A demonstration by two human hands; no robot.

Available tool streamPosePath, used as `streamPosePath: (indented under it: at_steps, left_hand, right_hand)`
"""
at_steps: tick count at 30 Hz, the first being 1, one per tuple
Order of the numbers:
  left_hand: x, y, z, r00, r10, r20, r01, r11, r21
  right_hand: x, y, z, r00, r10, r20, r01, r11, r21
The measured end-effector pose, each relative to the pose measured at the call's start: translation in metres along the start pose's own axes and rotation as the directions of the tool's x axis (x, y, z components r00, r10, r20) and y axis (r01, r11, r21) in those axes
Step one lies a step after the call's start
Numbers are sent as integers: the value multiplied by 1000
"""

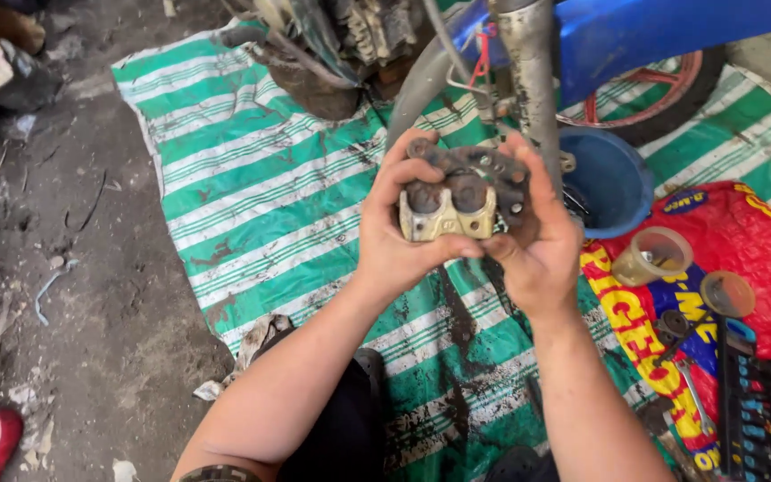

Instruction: Inspecting and manipulating a motorcycle brake caliper assembly using a small tool to check the pads and pins.

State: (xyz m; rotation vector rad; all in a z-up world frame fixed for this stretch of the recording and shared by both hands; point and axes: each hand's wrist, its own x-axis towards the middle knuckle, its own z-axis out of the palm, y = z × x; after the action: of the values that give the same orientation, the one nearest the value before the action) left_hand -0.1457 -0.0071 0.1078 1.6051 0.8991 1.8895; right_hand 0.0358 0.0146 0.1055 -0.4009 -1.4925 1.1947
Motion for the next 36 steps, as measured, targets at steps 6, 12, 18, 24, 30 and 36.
streamPosePath:
  at_steps: [6, 12, 18, 24, 30, 36]
  left_hand:
    - [6, 10, 3, 1000, 25, -18, -24, 998, 65]
    - [9, 9, -9, 995, 6, 103, -19, 992, 126]
    - [7, -4, -9, 991, 32, 127, -50, 989, 142]
    - [2, -11, -9, 995, 33, 94, -38, 998, 50]
    - [1, -15, -8, 996, 40, 79, -41, 999, 17]
    - [-2, -21, -9, 995, 53, 85, -55, 998, 11]
  right_hand:
    - [-2, 9, -9, 999, -40, 9, 41, 994, -97]
    - [-12, 4, -10, 997, 34, -69, -43, 991, -130]
    - [-9, -2, -8, 997, 41, -66, -52, 983, -175]
    - [-7, -4, -2, 998, 47, -50, -57, 973, -223]
    - [-6, -3, -4, 998, 55, -35, -61, 978, -202]
    - [-6, -3, -5, 997, 67, -26, -71, 981, -183]
